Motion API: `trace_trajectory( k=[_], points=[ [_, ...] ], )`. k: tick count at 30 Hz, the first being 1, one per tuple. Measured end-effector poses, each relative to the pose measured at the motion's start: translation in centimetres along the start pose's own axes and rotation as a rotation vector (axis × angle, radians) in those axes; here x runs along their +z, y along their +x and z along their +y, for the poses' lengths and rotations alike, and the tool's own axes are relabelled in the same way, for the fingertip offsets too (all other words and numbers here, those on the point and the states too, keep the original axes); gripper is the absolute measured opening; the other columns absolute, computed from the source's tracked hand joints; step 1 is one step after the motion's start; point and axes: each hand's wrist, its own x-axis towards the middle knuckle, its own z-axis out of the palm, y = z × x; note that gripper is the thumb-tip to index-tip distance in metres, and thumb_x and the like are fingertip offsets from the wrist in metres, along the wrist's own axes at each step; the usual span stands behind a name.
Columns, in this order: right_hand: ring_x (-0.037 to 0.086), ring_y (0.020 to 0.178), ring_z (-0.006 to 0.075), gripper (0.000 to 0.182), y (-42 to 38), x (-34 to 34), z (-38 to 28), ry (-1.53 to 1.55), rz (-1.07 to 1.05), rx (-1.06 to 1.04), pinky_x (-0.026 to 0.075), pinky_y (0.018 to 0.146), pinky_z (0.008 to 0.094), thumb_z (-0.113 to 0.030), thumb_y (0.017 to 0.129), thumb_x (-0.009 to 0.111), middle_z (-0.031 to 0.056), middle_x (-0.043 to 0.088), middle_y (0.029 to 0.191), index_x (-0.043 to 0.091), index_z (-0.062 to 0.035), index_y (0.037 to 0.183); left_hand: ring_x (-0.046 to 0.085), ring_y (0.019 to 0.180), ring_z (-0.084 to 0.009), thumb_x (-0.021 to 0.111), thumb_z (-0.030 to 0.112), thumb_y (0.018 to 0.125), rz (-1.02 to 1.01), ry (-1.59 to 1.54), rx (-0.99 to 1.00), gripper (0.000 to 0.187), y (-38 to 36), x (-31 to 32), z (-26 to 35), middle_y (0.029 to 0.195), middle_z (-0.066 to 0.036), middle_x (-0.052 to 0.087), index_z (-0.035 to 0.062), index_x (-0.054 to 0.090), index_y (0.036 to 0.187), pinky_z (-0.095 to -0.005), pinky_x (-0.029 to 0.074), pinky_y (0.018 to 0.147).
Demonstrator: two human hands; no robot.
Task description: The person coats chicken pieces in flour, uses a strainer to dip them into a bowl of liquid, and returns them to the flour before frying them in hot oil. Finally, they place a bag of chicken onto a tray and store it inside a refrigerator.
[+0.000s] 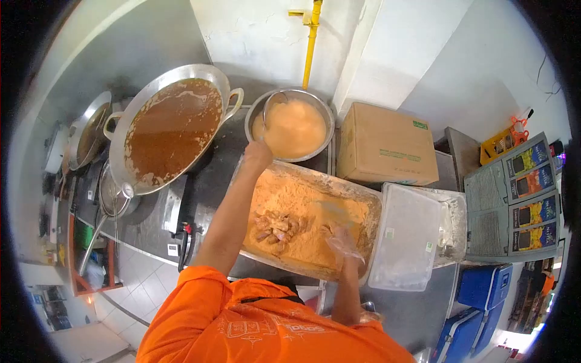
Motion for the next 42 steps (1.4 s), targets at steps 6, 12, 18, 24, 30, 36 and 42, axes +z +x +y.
trace_trajectory(
  k=[6, 12, 18, 24, 30, 36, 42],
  points=[
    [0.062, 0.087, 0.0425, 0.039, -0.2, 3.6, 6.1, -0.139, 0.102, -0.297, 0.050, 0.075, 0.0481, -0.037, 0.089, 0.060, 0.0247, 0.064, 0.095, 0.062, -0.0048, 0.111, 0.068, 0.093, -0.0374, 0.050, 0.016, 0.086, -0.192, -0.294, 0.025, 0.030, -0.8, -2.1, 3.8, 0.101, -0.025, 0.068, -0.0055, 0.067, 0.097, -0.0412, 0.054, 0.083],
    [0.061, 0.080, 0.0354, 0.028, -0.2, -1.7, -2.0, -0.007, -0.129, 0.070, 0.048, 0.072, 0.0423, -0.026, 0.091, 0.059, 0.0208, 0.065, 0.093, 0.062, -0.0059, 0.110, 0.069, 0.079, -0.0344, 0.050, 0.015, 0.084, -0.343, -0.153, 0.321, 0.029, -1.8, -2.2, 4.0, 0.080, -0.024, 0.069, -0.0059, 0.069, 0.084, -0.0422, 0.053, 0.072],
    [0.058, 0.072, 0.0319, 0.026, 0.3, -1.4, -3.1, 0.180, -0.050, -0.027, 0.046, 0.068, 0.0413, -0.029, 0.088, 0.061, 0.0184, 0.059, 0.079, 0.059, -0.0039, 0.093, 0.053, 0.045, -0.0201, 0.050, 0.017, 0.089, -0.569, -0.785, 0.108, 0.025, -4.5, -4.0, -0.6, 0.056, -0.008, 0.055, 0.0034, 0.056, 0.068, -0.0349, 0.039, 0.041],
    [0.063, 0.089, 0.0326, 0.026, -0.2, -1.6, -4.3, 0.100, -0.124, 0.037, 0.048, 0.080, 0.0394, -0.027, 0.090, 0.060, 0.0173, 0.065, 0.094, 0.063, -0.0043, 0.101, 0.036, 0.041, -0.0079, 0.046, 0.029, 0.099, -0.644, -1.222, -0.350, 0.033, -8.8, -8.2, -1.0, 0.057, 0.003, 0.042, 0.0108, 0.046, 0.071, -0.0239, 0.024, 0.035],
    [0.062, 0.088, 0.0304, 0.026, -0.9, -1.5, -4.8, 0.118, -0.131, 0.079, 0.048, 0.080, 0.0372, -0.027, 0.089, 0.060, 0.0160, 0.065, 0.094, 0.064, -0.0041, 0.102, 0.034, 0.041, -0.0064, 0.045, 0.037, 0.101, -0.598, -1.377, -0.301, 0.036, -9.0, -8.5, -2.9, 0.057, 0.005, 0.039, 0.0117, 0.047, 0.075, -0.0227, 0.022, 0.035],
    [0.064, 0.081, 0.0326, 0.028, 0.0, -0.3, -2.2, 0.128, -0.106, -0.049, 0.049, 0.074, 0.0406, -0.029, 0.090, 0.060, 0.0183, 0.064, 0.086, 0.062, -0.0044, 0.103, 0.030, 0.042, -0.0054, 0.043, 0.039, 0.101, -0.581, -1.336, -0.339, 0.038, -9.8, -8.7, -2.9, 0.058, 0.006, 0.035, 0.0138, 0.043, 0.073, -0.0229, 0.020, 0.036],
    [0.063, 0.082, 0.0330, 0.027, -0.5, -1.0, -3.7, 0.100, -0.067, -0.027, 0.049, 0.075, 0.0409, -0.028, 0.090, 0.059, 0.0197, 0.064, 0.089, 0.062, -0.0041, 0.103, 0.033, 0.044, -0.0073, 0.042, 0.041, 0.102, -0.512, -1.299, -0.356, 0.039, -14.6, -9.8, -3.9, 0.058, 0.005, 0.037, 0.0121, 0.045, 0.075, -0.0251, 0.026, 0.039]
  ],
)
